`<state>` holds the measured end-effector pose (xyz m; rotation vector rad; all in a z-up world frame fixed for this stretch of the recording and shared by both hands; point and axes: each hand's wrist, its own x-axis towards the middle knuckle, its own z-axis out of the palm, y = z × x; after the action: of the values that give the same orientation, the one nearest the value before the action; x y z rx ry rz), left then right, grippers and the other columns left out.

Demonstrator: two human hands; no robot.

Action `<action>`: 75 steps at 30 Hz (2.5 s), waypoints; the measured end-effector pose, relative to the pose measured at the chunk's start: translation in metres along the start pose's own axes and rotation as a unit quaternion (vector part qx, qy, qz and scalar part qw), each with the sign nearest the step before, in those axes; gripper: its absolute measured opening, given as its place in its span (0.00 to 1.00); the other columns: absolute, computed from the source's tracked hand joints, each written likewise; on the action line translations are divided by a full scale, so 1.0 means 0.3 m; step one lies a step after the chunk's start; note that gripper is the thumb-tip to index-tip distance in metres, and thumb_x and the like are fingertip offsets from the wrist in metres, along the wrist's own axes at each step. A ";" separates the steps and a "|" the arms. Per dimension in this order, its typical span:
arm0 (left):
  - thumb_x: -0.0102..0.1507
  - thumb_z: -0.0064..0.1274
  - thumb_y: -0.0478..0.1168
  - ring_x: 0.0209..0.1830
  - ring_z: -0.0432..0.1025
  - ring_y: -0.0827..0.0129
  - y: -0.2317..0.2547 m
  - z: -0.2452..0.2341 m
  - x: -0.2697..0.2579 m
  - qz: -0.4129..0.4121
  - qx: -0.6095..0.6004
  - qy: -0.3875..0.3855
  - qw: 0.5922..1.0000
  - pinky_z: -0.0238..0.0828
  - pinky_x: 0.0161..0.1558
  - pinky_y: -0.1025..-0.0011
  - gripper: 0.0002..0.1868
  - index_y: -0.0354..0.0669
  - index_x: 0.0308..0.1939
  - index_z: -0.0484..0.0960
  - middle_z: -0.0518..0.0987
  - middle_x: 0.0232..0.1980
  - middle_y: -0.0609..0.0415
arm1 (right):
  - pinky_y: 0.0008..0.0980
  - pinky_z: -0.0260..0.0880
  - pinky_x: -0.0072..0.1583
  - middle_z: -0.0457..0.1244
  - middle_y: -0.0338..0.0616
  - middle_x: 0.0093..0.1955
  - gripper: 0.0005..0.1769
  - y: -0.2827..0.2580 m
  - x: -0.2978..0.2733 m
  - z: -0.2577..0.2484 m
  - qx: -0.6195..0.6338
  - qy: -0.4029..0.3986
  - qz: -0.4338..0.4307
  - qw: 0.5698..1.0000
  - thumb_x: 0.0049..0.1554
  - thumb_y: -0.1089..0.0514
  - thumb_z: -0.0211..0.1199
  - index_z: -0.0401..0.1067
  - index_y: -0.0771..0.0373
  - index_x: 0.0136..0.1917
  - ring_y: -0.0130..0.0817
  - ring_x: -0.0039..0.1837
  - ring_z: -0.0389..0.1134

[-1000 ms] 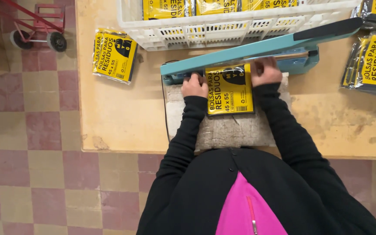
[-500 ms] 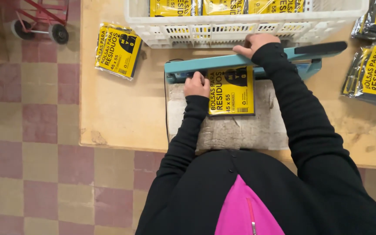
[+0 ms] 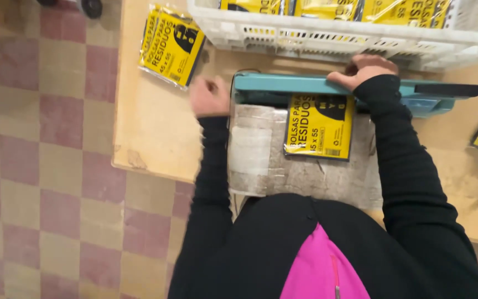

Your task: The person repeatedly places yellow plastic bags labeled 'BOLSAS PARA RESIDUOS' under a blue heat-sealing machine, presses the handle to seal them, and sets the sealed bags aside. The person also stacks some sealed bags and retrieves more from a white basket to continue the process.

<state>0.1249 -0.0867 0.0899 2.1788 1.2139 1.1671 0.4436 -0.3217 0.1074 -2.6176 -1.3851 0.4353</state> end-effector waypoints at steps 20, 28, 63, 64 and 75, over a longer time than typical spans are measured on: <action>0.61 0.55 0.36 0.38 0.72 0.49 -0.294 -0.179 0.002 0.159 0.305 -0.233 0.910 0.70 0.38 0.57 0.10 0.42 0.46 0.75 0.75 0.40 0.45 | 0.43 0.71 0.47 0.71 0.45 0.41 0.39 -0.022 -0.021 -0.038 -0.007 0.020 0.032 0.999 0.50 0.18 0.65 0.82 0.56 0.46 0.46 0.45 0.72; 0.64 0.63 0.56 0.50 0.71 0.46 -0.438 -0.217 -0.099 0.010 0.239 -0.395 0.887 0.71 0.48 0.52 0.21 0.44 0.47 0.79 0.77 0.49 0.45 | 0.43 0.71 0.48 0.71 0.46 0.43 0.41 -0.032 -0.027 -0.034 -0.018 0.015 0.041 0.999 0.51 0.16 0.63 0.81 0.56 0.47 0.46 0.45 0.73; 0.68 0.54 0.30 0.42 0.75 0.58 0.098 -0.659 -0.025 0.052 -0.053 -0.009 0.997 0.73 0.42 0.66 0.11 0.35 0.55 0.75 0.78 0.45 0.46 | 0.48 0.71 0.51 0.69 0.55 0.47 0.33 -0.013 -0.324 0.208 0.075 0.134 0.132 0.979 0.44 0.32 0.77 0.78 0.63 0.45 0.54 0.51 0.70; 0.68 0.55 0.29 0.40 0.73 0.58 0.157 -0.673 -0.034 0.091 -0.026 -0.005 0.995 0.71 0.41 0.67 0.11 0.35 0.54 0.77 0.77 0.44 0.46 | 0.48 0.71 0.52 0.69 0.54 0.47 0.30 0.024 -0.322 0.254 0.124 0.144 0.125 0.974 0.49 0.37 0.76 0.76 0.64 0.49 0.54 0.51 0.70; 0.71 0.51 0.29 0.39 0.70 0.65 0.511 -0.399 -0.341 0.123 -0.240 -0.127 0.955 0.69 0.44 0.72 0.03 0.37 0.47 0.76 0.74 0.41 0.49 | 0.35 0.74 0.59 0.66 0.50 0.60 0.31 0.921 -0.937 0.437 0.445 0.255 0.181 0.839 0.55 0.60 0.74 0.63 0.69 0.65 0.33 0.59 0.71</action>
<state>0.0775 -0.2636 0.2113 2.0510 0.4947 1.0894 0.4684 -0.7101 -0.0374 -1.9469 -0.3473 0.2797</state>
